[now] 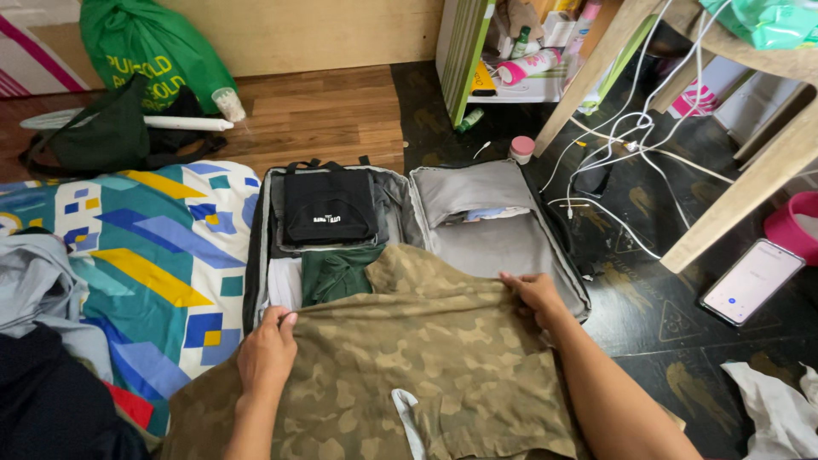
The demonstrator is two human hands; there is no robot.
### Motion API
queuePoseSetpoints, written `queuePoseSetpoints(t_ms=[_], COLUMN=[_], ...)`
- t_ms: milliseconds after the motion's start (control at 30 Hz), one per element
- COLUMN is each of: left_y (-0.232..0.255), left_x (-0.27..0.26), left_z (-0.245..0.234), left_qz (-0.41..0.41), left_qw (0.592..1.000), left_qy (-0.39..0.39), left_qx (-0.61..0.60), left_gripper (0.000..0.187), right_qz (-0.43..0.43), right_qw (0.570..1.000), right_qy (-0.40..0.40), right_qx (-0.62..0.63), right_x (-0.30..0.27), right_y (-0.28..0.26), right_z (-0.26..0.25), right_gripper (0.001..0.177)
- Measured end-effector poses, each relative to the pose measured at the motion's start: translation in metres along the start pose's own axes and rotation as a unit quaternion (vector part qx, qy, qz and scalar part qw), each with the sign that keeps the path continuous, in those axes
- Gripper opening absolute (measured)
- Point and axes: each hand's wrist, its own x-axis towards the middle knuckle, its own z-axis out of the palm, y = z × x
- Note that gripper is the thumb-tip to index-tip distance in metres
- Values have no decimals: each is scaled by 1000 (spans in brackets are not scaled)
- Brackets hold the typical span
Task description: The person packs clothes into an open suitcase on a bed. They place a patterned pouch and folded garments into the case, unfold and refold a camouflage t-shirt on the bed, lay it flat in the suitcase, tuck items beside a black pouch, and begin folding a pair of dark pants.
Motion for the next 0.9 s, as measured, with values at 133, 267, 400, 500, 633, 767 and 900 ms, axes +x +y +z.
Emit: queuePoseSetpoints(t_ms=[133, 267, 400, 500, 633, 767, 900], left_y=[-12, -43, -75, -92, -106, -113, -117], left_x=[18, 34, 45, 49, 54, 57, 50], left_z=[-17, -33, -38, -39, -43, -65, -92], left_qz=[0, 108, 71, 40, -1, 26, -45], left_qw=[993, 977, 966, 974, 957, 971, 951], left_qy=[-115, -148, -211, -222, -289, -238, -277], left_qx=[38, 106, 128, 23, -27, -15, 132], left_gripper=[46, 64, 59, 62, 61, 89, 89], right_qz=[39, -47, -178, -200, -63, -15, 15], right_qw=[994, 989, 982, 967, 992, 967, 983], right_qy=[-30, -72, -40, -47, -98, -152, -160], right_qx=[-97, 124, -50, -150, 53, 206, 93], right_x=[-19, -7, 10, 6, -11, -21, -17], right_y=[-18, -16, -17, -32, -57, -66, -61], right_z=[0, -4, -12, -20, -36, -40, -32], right_gripper=[31, 23, 17, 13, 11, 11, 12])
